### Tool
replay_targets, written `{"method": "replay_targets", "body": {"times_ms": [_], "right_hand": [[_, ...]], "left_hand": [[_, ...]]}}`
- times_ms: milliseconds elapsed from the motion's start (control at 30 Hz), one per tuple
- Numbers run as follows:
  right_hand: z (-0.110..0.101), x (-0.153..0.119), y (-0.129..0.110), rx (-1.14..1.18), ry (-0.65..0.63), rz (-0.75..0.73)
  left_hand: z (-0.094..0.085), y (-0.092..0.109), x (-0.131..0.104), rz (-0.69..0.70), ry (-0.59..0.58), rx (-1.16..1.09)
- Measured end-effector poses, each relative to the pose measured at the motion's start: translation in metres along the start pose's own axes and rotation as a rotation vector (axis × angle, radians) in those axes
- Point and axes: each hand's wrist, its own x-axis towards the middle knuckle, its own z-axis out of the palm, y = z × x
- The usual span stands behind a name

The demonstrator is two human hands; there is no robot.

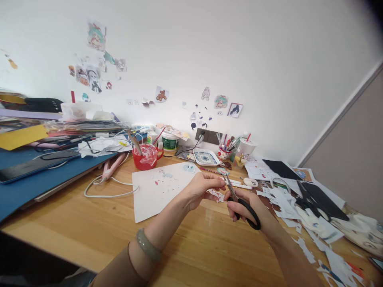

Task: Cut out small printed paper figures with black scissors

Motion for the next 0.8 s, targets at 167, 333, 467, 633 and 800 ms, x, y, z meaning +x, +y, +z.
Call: {"method": "replay_targets", "body": {"times_ms": [167, 333, 467, 633, 800], "right_hand": [[-0.0002, 0.0005, 0.0009, -0.009, 0.007, 0.010], [0.0009, -0.0009, -0.0028, -0.021, 0.014, 0.014], [0.0011, -0.0017, -0.0052, -0.029, 0.009, 0.027], [-0.0005, -0.0013, -0.0034, -0.045, 0.002, 0.020], [-0.0013, -0.0011, -0.0016, -0.046, -0.001, 0.026]], "left_hand": [[-0.0010, 0.0001, -0.0005, -0.011, -0.022, 0.026], [-0.0017, 0.0010, -0.0012, -0.018, -0.027, 0.023], [-0.0011, 0.0019, -0.0017, -0.019, -0.031, 0.025], [-0.0005, 0.0027, -0.0020, -0.018, -0.046, 0.037], [-0.0007, 0.0022, -0.0013, 0.002, -0.019, 0.052]]}}
